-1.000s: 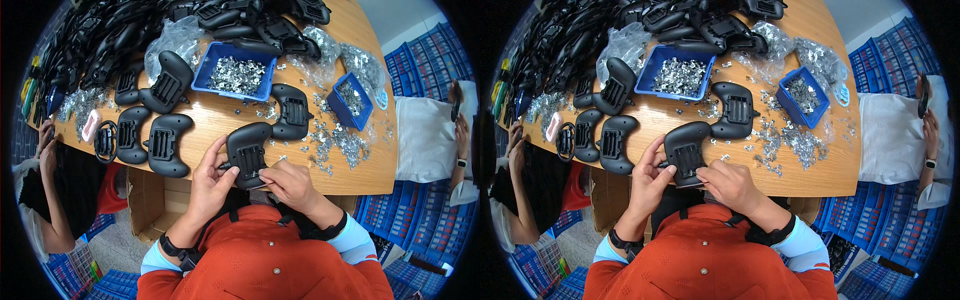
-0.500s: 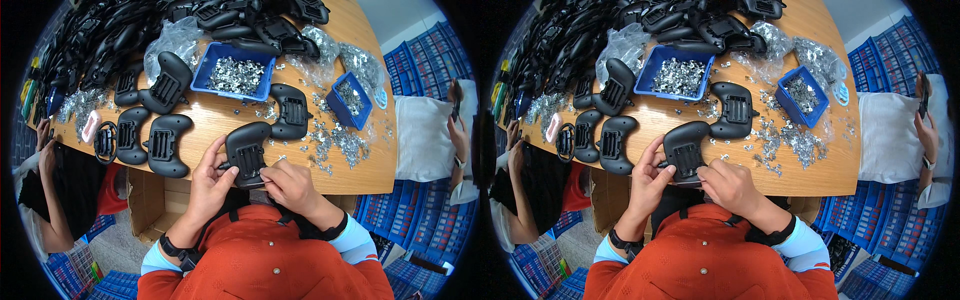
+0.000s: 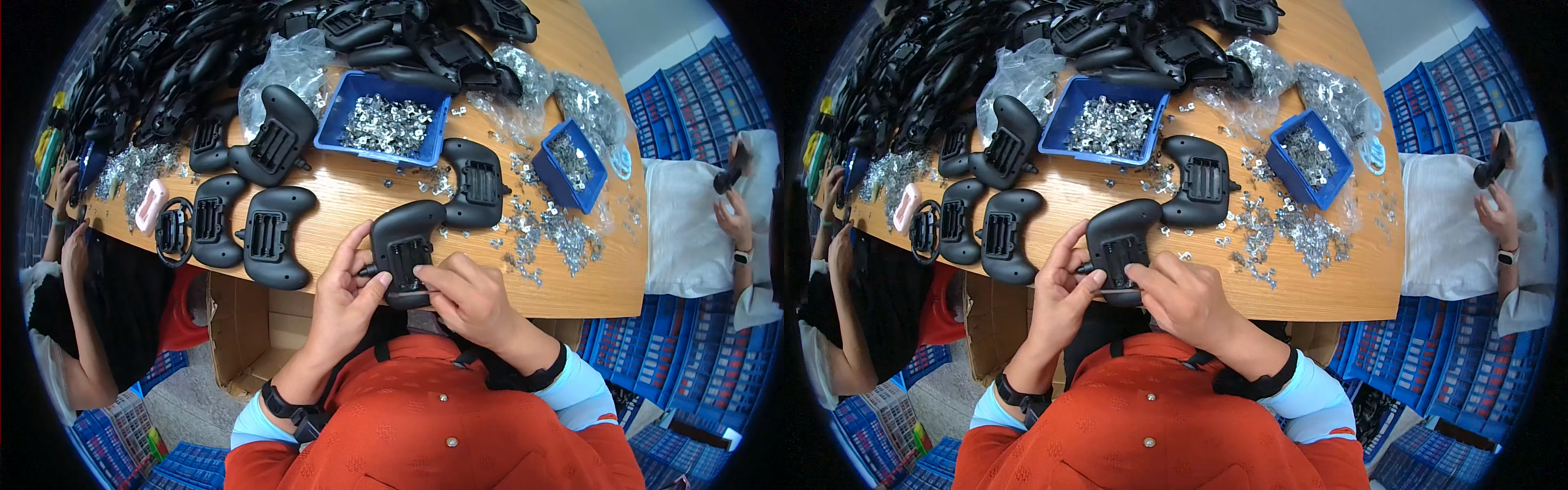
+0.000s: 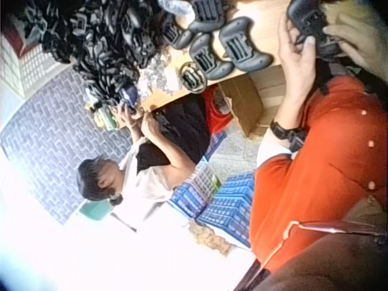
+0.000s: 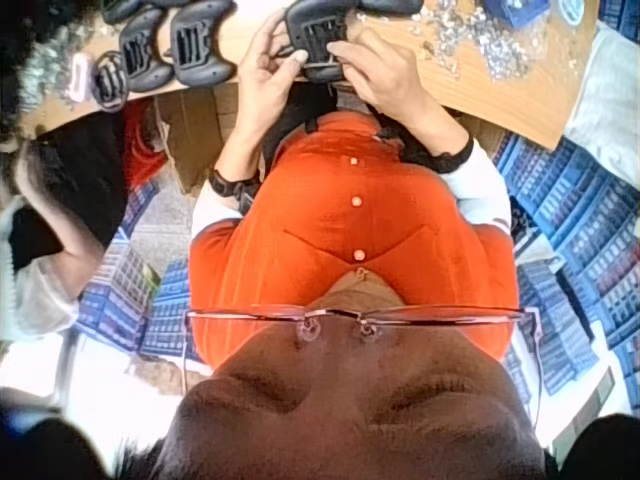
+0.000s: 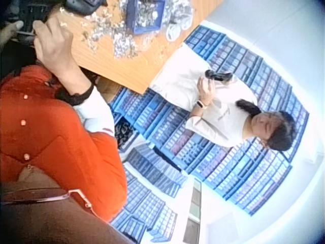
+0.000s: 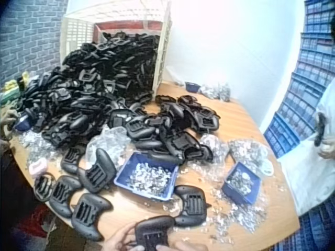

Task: Manually assembling screws and components into the back of small electronic controller devices.

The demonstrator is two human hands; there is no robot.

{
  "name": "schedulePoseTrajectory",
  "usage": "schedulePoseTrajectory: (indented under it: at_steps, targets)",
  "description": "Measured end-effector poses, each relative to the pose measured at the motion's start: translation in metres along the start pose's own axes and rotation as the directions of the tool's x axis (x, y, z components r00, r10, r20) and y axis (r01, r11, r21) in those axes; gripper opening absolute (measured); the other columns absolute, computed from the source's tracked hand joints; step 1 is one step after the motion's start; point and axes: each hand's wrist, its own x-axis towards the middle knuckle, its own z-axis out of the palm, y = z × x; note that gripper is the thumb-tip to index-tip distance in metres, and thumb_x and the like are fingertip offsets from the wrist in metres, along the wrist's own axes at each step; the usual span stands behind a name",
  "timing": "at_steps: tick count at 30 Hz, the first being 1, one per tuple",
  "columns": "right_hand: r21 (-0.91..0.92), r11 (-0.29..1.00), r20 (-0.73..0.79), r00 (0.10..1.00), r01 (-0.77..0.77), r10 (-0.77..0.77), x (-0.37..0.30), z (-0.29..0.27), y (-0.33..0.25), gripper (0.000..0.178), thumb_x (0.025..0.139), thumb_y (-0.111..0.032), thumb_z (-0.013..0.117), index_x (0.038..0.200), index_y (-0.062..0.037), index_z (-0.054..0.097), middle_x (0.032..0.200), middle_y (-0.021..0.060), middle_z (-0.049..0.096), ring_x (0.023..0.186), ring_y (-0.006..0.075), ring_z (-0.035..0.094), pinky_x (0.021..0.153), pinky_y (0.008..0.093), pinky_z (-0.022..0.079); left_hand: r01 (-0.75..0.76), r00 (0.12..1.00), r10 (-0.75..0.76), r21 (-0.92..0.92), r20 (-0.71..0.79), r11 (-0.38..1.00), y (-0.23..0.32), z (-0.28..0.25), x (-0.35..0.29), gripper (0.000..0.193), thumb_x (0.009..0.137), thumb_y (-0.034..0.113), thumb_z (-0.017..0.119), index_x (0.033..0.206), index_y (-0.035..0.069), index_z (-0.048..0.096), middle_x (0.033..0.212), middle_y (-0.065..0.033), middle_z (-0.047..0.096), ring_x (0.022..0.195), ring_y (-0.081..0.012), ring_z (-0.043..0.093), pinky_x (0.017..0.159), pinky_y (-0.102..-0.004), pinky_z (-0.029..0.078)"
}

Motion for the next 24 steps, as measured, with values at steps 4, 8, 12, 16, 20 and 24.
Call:
schedulePoseTrajectory:
  at_steps: [4,8,12,16,20,24]
  targets:
    - [0.030,0.999,0.070,0.998,0.009,-0.011,0.001,0.003,0.000,0.024,0.073,-0.005,0.068,0.096,-0.0067,0.064,0.076,0.0071,0.054,0.059,0.0249,0.059,0.051,0.0349,0.047,0.008,1.000,-0.008,0.014,-0.003,1.000,0.001,0.000,0.000,0.062,0.089,-0.007,0.052,0.145,0.003,0.027,0.113,-0.0143,0.060,0.092,-0.0122,0.063,0.078,-0.0235,0.052]
    - [0.185,0.973,0.136,0.984,-0.138,0.114,0.011,0.001,0.002,0.013,0.079,-0.007,0.066,0.092,-0.0057,0.063,0.076,0.0089,0.054,0.062,0.0283,0.060,0.053,0.0365,0.047,-0.011,1.000,0.011,0.032,-0.007,0.999,0.000,-0.001,0.000,0.063,0.088,-0.007,0.053,0.144,-0.001,0.027,0.112,-0.0148,0.060,0.091,-0.0120,0.063,0.077,-0.0238,0.052]
    - [0.150,0.977,0.190,0.974,-0.151,0.121,0.013,-0.001,0.001,0.010,0.081,-0.007,0.065,0.090,-0.0047,0.063,0.076,0.0094,0.054,0.063,0.0289,0.060,0.054,0.0363,0.047,-0.014,1.000,0.014,0.047,0.008,0.999,-0.002,-0.001,0.000,0.062,0.088,-0.007,0.054,0.144,-0.001,0.027,0.111,-0.0141,0.060,0.090,-0.0115,0.062,0.076,-0.0234,0.052]
    - [0.072,0.987,0.090,0.986,-0.146,0.140,0.014,-0.001,-0.005,0.011,0.080,-0.005,0.065,0.091,-0.0041,0.063,0.075,0.0090,0.055,0.062,0.0278,0.060,0.053,0.0351,0.047,-0.008,1.000,0.008,0.043,-0.013,0.999,-0.001,-0.002,0.001,0.062,0.088,-0.006,0.053,0.144,-0.001,0.027,0.111,-0.0139,0.061,0.091,-0.0113,0.062,0.077,-0.0233,0.052]
    - [0.108,0.982,-0.005,0.987,-0.158,0.159,0.002,-0.011,-0.002,0.013,0.078,-0.002,0.066,0.091,-0.0035,0.065,0.072,0.0084,0.054,0.058,0.0248,0.059,0.051,0.0336,0.047,0.007,1.000,-0.007,0.013,-0.015,1.000,0.002,0.000,-0.001,0.062,0.088,-0.007,0.052,0.144,-0.001,0.026,0.112,-0.0146,0.060,0.092,-0.0116,0.062,0.077,-0.0232,0.052]
    - [0.088,0.987,0.022,0.991,-0.132,0.131,-0.002,-0.009,-0.001,0.015,0.075,-0.003,0.069,0.090,-0.0033,0.066,0.071,0.0080,0.054,0.056,0.0232,0.058,0.049,0.0338,0.046,-0.009,1.000,0.010,0.038,-0.018,0.999,0.001,0.001,0.000,0.062,0.088,-0.007,0.052,0.144,-0.001,0.026,0.114,-0.0156,0.060,0.092,-0.0119,0.062,0.077,-0.0230,0.052]
